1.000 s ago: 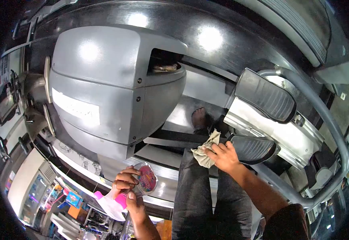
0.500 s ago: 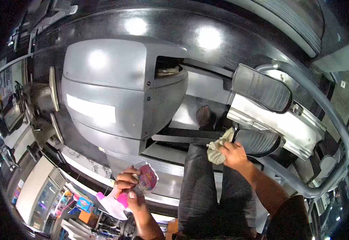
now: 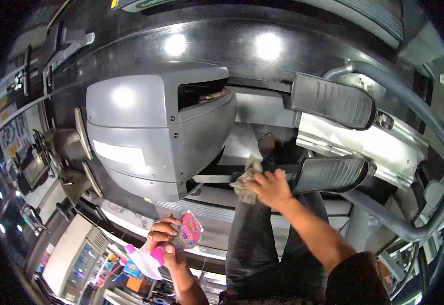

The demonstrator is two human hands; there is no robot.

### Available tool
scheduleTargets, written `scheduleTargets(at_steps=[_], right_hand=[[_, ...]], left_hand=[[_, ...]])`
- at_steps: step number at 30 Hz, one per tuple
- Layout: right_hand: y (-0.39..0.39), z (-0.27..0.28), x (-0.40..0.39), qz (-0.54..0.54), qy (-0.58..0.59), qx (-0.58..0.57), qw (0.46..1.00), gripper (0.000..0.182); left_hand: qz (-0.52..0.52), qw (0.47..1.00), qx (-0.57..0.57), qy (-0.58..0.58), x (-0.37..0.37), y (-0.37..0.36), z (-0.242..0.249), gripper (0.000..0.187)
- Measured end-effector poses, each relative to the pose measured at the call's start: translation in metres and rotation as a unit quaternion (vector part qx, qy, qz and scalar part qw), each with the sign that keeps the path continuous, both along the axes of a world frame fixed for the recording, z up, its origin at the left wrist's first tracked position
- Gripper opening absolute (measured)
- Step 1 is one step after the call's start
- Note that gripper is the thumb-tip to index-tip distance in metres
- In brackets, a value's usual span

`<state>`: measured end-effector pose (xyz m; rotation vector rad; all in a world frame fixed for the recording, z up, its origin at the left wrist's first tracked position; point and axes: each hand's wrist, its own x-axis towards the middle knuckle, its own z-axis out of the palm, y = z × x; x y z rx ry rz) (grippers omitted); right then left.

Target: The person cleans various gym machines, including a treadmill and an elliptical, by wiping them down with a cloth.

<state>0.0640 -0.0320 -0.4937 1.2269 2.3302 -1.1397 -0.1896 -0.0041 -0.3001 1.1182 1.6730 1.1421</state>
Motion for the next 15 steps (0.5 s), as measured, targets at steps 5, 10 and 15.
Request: scheduleTargets(at_steps=[5, 10, 15], right_hand=[[-0.025, 0.004, 0.093, -0.121, -0.114, -0.017, 0.986, 0.054], [-0.027, 0.011, 0.076, -0.24, -0.075, 0.011, 0.968, 0.061], [-0.042, 0.033, -0.007, -0.322, 0.027, 0.035, 0.946, 0.066]], left_hand=[[-0.024, 0.999, 0.008, -0.025, 0.007, 0.01, 0.012, 0.036], [-0.075, 0.996, 0.023, -0.04, -0.021, 0.038, 0.002, 0.036], [-0.106, 0.993, 0.019, -0.038, -0.072, 0.057, 0.008, 0.033]])
